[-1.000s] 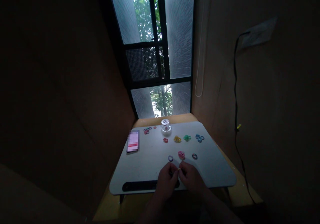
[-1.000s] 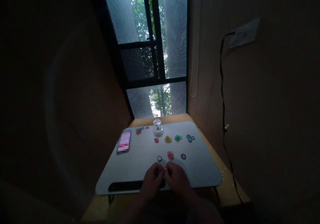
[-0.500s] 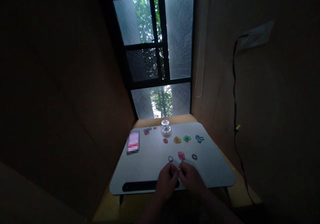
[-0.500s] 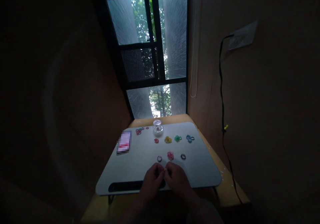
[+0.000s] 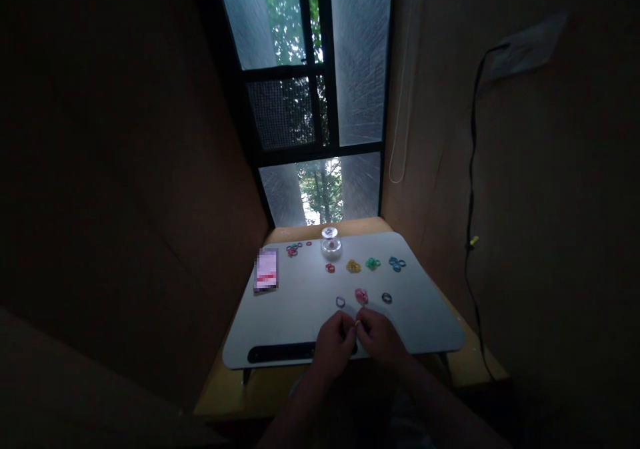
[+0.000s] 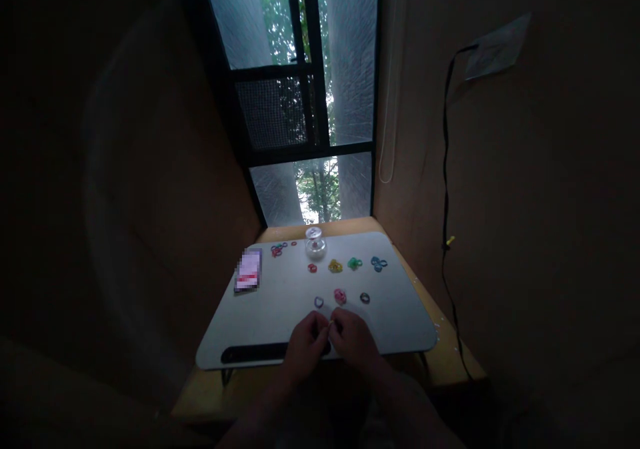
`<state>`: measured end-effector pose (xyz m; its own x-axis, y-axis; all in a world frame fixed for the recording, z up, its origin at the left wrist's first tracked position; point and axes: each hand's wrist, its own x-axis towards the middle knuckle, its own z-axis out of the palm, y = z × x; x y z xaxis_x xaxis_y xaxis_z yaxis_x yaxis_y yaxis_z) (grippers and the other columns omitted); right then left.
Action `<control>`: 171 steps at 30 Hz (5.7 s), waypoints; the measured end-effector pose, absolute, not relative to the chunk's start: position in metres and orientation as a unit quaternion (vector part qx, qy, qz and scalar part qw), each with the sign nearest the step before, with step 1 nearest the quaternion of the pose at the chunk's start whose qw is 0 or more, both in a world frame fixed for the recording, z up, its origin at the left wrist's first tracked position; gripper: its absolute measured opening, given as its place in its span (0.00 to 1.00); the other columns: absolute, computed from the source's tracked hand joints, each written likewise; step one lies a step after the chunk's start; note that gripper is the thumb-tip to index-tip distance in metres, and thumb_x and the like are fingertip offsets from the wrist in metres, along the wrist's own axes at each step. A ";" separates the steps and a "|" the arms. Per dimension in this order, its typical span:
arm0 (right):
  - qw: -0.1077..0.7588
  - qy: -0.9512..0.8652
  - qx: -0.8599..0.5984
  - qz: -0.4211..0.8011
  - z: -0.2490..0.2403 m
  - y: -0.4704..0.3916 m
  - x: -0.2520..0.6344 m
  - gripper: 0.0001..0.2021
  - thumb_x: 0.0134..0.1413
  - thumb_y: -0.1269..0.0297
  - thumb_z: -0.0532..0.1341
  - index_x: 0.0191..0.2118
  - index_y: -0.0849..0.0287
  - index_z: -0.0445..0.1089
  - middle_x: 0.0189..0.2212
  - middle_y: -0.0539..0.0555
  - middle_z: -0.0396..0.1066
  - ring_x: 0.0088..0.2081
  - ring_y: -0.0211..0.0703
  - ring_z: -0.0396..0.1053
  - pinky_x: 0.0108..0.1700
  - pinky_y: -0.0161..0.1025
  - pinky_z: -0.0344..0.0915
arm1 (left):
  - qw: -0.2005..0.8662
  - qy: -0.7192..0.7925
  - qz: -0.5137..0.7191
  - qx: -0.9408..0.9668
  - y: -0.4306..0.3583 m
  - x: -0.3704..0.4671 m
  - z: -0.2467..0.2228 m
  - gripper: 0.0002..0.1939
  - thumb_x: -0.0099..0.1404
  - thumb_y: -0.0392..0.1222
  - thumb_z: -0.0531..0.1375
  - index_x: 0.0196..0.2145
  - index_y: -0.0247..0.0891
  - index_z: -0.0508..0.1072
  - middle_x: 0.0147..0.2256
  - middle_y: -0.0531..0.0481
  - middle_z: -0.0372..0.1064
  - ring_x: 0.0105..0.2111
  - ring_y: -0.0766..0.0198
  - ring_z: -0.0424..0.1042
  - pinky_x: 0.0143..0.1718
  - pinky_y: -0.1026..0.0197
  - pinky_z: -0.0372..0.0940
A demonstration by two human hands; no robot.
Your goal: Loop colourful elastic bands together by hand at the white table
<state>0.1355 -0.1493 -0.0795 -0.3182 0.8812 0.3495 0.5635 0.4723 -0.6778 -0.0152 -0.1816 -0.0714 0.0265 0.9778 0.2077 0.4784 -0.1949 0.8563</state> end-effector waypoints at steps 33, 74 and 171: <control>0.357 -0.784 -0.460 0.214 -0.079 -0.150 0.136 0.07 0.54 0.71 0.53 0.27 0.57 0.63 0.24 0.48 0.66 0.28 0.39 0.64 0.32 0.35 0.53 | 0.294 0.559 0.400 0.664 -0.184 -0.014 -0.073 0.03 0.64 0.41 0.56 0.33 0.40 0.67 0.27 0.55 0.67 0.28 0.65 0.64 0.31 0.63 0.55; 0.333 -0.789 -0.457 0.239 -0.077 -0.148 0.135 0.10 0.57 0.63 0.57 0.26 0.57 0.62 0.23 0.47 0.64 0.27 0.37 0.62 0.30 0.35 0.52 | 0.234 0.560 0.304 0.734 -0.183 -0.015 -0.072 0.04 0.63 0.37 0.55 0.35 0.40 0.69 0.34 0.51 0.70 0.33 0.61 0.67 0.34 0.61 0.57; 0.432 -0.704 -0.453 0.337 -0.091 -0.132 0.134 0.05 0.54 0.66 0.57 0.28 0.57 0.64 0.23 0.47 0.65 0.26 0.39 0.64 0.29 0.35 0.58 | 0.307 0.591 0.401 0.629 -0.174 -0.007 -0.066 0.17 0.70 0.54 0.54 0.34 0.39 0.73 0.27 0.53 0.71 0.28 0.63 0.68 0.30 0.64 0.59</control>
<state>0.1345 -0.1319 -0.0908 -0.2169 0.9280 0.3029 0.3462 0.3632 -0.8650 -0.0071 -0.1739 -0.0659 -0.0192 0.9896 0.1422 0.4970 -0.1140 0.8603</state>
